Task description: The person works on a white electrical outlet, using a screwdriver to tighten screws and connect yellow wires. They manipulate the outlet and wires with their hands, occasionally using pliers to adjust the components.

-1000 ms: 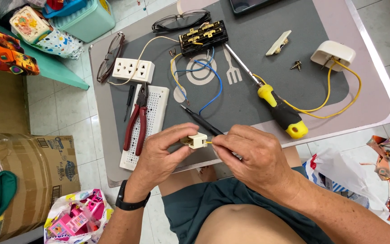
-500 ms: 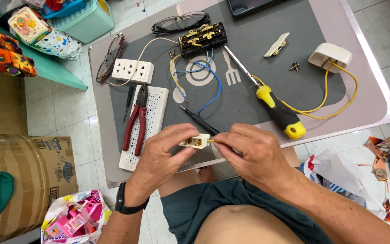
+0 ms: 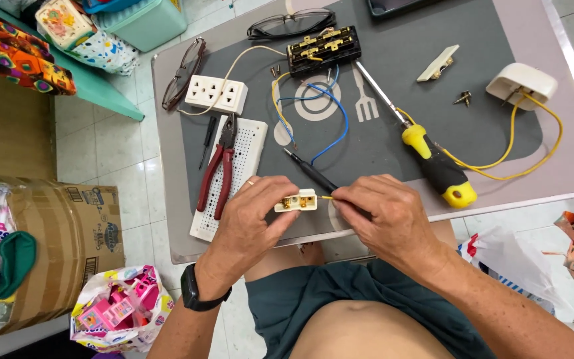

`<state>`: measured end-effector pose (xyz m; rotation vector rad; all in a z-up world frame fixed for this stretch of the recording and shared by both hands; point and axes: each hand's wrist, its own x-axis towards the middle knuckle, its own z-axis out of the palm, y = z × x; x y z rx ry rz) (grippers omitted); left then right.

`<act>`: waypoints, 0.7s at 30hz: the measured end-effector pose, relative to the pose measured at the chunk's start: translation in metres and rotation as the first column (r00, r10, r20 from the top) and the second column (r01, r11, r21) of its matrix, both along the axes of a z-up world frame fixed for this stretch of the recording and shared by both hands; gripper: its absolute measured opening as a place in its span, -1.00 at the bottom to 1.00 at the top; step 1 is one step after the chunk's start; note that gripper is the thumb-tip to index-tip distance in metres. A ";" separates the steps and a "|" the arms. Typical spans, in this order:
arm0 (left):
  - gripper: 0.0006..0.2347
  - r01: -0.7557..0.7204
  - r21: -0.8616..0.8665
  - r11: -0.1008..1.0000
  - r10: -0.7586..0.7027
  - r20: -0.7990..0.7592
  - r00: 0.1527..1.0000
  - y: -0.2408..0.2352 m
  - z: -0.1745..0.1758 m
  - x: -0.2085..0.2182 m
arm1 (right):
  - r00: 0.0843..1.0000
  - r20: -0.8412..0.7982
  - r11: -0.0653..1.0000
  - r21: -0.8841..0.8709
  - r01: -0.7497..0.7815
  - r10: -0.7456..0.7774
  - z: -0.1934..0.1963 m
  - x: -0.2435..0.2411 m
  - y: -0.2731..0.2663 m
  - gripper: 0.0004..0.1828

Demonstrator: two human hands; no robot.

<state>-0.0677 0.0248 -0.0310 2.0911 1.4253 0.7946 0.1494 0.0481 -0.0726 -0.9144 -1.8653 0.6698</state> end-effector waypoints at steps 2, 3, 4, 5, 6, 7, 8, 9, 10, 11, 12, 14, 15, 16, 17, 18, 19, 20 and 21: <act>-0.77 -0.008 0.009 1.000 0.009 -0.014 1.000 -0.001 -0.001 -0.003 | 1.000 0.019 1.000 0.009 0.014 -0.014 0.003 0.001 -0.001 -0.91; -0.78 -0.016 0.020 1.000 0.017 -0.029 0.999 -0.002 -0.001 -0.005 | 0.999 0.036 0.999 0.021 0.028 -0.029 0.005 0.001 -0.001 -0.92; -0.78 -0.020 0.018 1.000 0.020 -0.030 0.999 -0.002 -0.003 -0.007 | 0.999 0.035 1.000 0.020 0.024 -0.025 0.005 0.001 -0.001 -0.92; -0.78 -0.026 0.018 1.000 0.026 -0.031 0.999 -0.002 -0.005 -0.009 | 0.998 0.047 0.999 0.027 0.044 -0.045 0.005 0.001 -0.001 -0.93; -0.78 -0.032 0.018 0.999 0.032 -0.033 0.999 -0.002 -0.006 -0.011 | 0.996 0.059 0.997 0.034 0.063 -0.065 0.005 0.001 0.000 -0.94; -0.78 -0.034 0.019 0.999 0.034 -0.033 0.999 -0.002 -0.007 -0.012 | 0.996 0.059 0.998 0.035 0.061 -0.063 0.003 0.000 0.001 -0.94; -0.78 -0.038 0.029 0.999 0.040 -0.046 0.998 -0.001 -0.008 -0.014 | 0.996 0.050 0.997 0.030 0.074 -0.076 0.001 0.000 0.002 -0.94; -0.78 -0.042 0.039 0.998 0.044 -0.059 0.997 -0.001 -0.010 -0.015 | 0.995 0.043 0.996 0.024 0.089 -0.090 0.000 0.000 0.003 -0.94; -0.78 -0.043 0.040 0.998 0.045 -0.058 0.997 -0.001 -0.010 -0.016 | 0.995 0.044 0.996 0.024 0.088 -0.089 -0.003 -0.001 0.004 -0.94; -0.77 -0.062 0.042 0.997 0.065 -0.082 0.995 -0.001 -0.010 -0.016 | 0.992 0.057 0.993 0.043 0.110 -0.112 -0.006 -0.001 0.005 -0.94; -0.77 -0.081 0.045 0.996 0.085 -0.105 0.991 -0.001 -0.010 -0.016 | 0.988 0.070 0.989 0.062 0.131 -0.136 -0.008 -0.001 0.006 -0.95; -0.76 -0.088 0.059 0.994 0.096 -0.137 0.986 0.000 -0.009 -0.017 | 0.984 0.084 0.986 0.071 0.150 -0.155 -0.008 -0.001 0.008 -0.95; -0.75 -0.095 0.074 0.993 0.106 -0.170 0.980 0.001 -0.009 -0.018 | 0.980 0.096 0.983 0.080 0.168 -0.176 -0.008 -0.001 0.009 -0.96; -0.75 -0.096 0.074 0.993 0.108 -0.170 0.980 0.001 -0.009 -0.019 | 0.980 0.096 0.983 0.080 0.167 -0.174 -0.008 0.000 0.010 -0.96; -0.74 -0.096 0.096 0.991 0.114 -0.207 0.972 0.002 -0.010 -0.019 | 0.959 0.161 0.967 0.144 0.211 -0.233 -0.008 0.001 0.011 -0.96; -0.73 -0.095 0.118 0.988 0.122 -0.243 0.962 0.004 -0.010 -0.020 | 0.930 0.220 0.946 0.210 0.248 -0.293 -0.007 0.002 0.013 -0.95; -0.73 -0.094 0.118 0.989 0.120 -0.244 0.962 0.004 -0.012 -0.021 | 0.930 0.220 0.945 0.209 0.250 -0.294 -0.009 0.002 0.014 -0.95; -0.71 -0.083 0.148 0.986 0.128 -0.323 0.938 0.004 -0.014 -0.023 | 0.892 0.281 0.921 0.273 0.279 -0.354 -0.011 0.002 0.016 -0.97; -0.69 -0.069 0.176 0.982 0.136 -0.399 0.907 0.005 -0.017 -0.023 | 0.845 0.337 0.891 0.338 0.302 -0.415 -0.012 0.003 0.018 -0.98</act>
